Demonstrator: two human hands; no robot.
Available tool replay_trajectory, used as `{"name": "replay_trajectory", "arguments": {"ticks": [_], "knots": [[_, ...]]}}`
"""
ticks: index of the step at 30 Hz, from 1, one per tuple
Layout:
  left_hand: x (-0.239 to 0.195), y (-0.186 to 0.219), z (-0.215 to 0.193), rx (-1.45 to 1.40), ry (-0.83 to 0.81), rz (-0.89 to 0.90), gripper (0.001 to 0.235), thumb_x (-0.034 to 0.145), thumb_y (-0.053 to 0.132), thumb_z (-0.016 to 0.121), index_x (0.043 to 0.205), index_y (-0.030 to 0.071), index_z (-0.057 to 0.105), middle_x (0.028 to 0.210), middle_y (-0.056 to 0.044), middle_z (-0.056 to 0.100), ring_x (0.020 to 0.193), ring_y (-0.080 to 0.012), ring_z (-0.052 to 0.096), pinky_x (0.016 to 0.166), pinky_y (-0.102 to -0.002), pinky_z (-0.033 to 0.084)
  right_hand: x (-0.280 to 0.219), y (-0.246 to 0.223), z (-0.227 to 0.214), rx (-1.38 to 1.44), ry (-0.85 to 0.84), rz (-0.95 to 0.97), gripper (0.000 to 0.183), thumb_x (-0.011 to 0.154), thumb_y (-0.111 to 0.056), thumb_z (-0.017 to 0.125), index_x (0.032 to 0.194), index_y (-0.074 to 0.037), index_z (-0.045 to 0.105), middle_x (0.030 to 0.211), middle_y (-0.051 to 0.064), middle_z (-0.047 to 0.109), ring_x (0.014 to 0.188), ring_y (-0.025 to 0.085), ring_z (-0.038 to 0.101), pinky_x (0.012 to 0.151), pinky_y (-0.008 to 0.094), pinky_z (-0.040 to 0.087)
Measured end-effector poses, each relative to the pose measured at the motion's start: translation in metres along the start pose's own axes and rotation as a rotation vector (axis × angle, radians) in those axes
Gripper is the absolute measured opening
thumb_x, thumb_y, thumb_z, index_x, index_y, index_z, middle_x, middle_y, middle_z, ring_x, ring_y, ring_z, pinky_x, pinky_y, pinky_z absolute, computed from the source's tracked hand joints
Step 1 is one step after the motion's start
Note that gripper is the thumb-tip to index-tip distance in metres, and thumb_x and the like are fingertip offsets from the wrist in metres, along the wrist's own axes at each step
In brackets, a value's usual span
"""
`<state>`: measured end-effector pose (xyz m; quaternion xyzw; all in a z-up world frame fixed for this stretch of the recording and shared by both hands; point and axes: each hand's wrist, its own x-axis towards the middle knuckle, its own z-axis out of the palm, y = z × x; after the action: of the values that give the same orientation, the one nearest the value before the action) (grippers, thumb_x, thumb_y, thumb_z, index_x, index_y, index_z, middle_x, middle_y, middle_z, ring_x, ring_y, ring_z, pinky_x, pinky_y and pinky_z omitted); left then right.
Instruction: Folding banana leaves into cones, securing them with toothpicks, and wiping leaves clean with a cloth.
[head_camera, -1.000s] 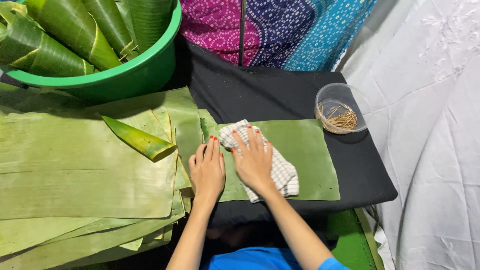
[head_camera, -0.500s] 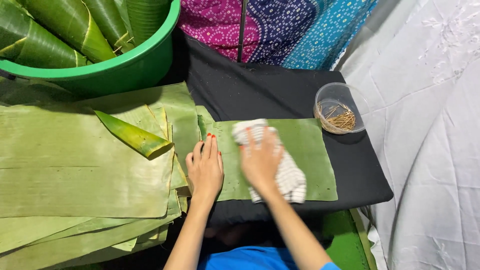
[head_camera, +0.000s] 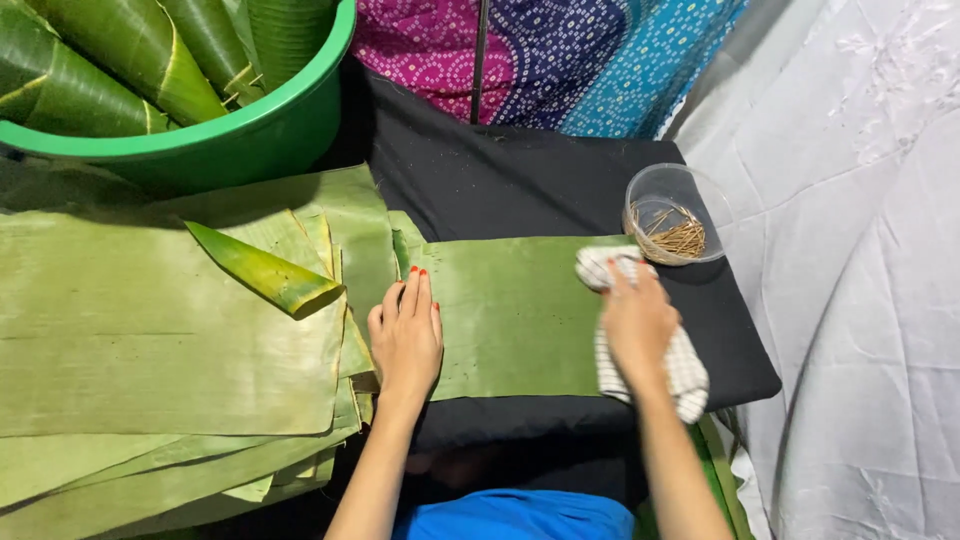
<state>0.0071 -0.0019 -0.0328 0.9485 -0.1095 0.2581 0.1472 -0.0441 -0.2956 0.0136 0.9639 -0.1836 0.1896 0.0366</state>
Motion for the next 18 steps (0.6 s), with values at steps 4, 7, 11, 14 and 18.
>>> {"name": "replay_trajectory", "arguments": {"ticks": [4, 7, 11, 14, 18], "knots": [[0.0, -0.001, 0.0, -0.021, 0.006, -0.019, 0.042, 0.103, 0.028, 0.05, 0.143, 0.016, 0.058, 0.144, 0.002, 0.061, 0.131, -0.0194, 0.05, 0.101, -0.039, 0.036, -0.02, 0.085, -0.013, 0.25, 0.045, 0.021, 0.048, 0.092, -0.004, 0.06, 0.128, -0.033, 0.075, 0.131, 0.008, 0.07, 0.113, 0.037, 0.067, 0.089, 0.051, 0.054], [0.0, -0.002, -0.001, -0.015, 0.018, -0.014, 0.043, 0.103, 0.03, 0.052, 0.143, 0.016, 0.058, 0.144, 0.001, 0.06, 0.132, -0.0196, 0.049, 0.102, -0.04, 0.037, -0.023, 0.11, -0.01, 0.117, 0.11, 0.085, 0.042, 0.095, -0.003, 0.058, 0.123, -0.028, 0.078, 0.133, 0.011, 0.071, 0.11, 0.042, 0.068, 0.091, 0.053, 0.054], [0.001, -0.002, -0.002, -0.07, -0.05, -0.039, 0.049, 0.101, 0.033, 0.054, 0.147, 0.016, 0.052, 0.141, -0.002, 0.058, 0.128, -0.0218, 0.05, 0.102, -0.041, 0.038, -0.02, 0.118, 0.03, -0.051, 0.215, 0.075, 0.042, 0.091, -0.012, 0.066, 0.125, -0.034, 0.077, 0.135, 0.005, 0.069, 0.12, 0.033, 0.063, 0.098, 0.048, 0.048], [0.004, -0.001, -0.004, -0.121, -0.096, -0.073, 0.053, 0.098, 0.029, 0.059, 0.149, 0.015, 0.05, 0.134, -0.005, 0.059, 0.123, -0.0254, 0.052, 0.1, -0.043, 0.04, -0.013, 0.092, 0.024, 0.015, 0.251, 0.001, 0.045, 0.084, -0.008, 0.072, 0.126, -0.027, 0.077, 0.132, 0.009, 0.068, 0.125, 0.034, 0.059, 0.105, 0.048, 0.043], [0.012, 0.002, -0.003, -0.193, -0.201, -0.152, 0.062, 0.093, 0.024, 0.067, 0.15, 0.011, 0.048, 0.124, -0.011, 0.059, 0.114, -0.0307, 0.054, 0.095, -0.045, 0.04, -0.004, 0.052, 0.003, 0.225, 0.005, 0.057, 0.038, 0.094, -0.017, 0.071, 0.131, -0.019, 0.074, 0.115, 0.011, 0.072, 0.115, 0.03, 0.061, 0.099, 0.046, 0.045]]}}
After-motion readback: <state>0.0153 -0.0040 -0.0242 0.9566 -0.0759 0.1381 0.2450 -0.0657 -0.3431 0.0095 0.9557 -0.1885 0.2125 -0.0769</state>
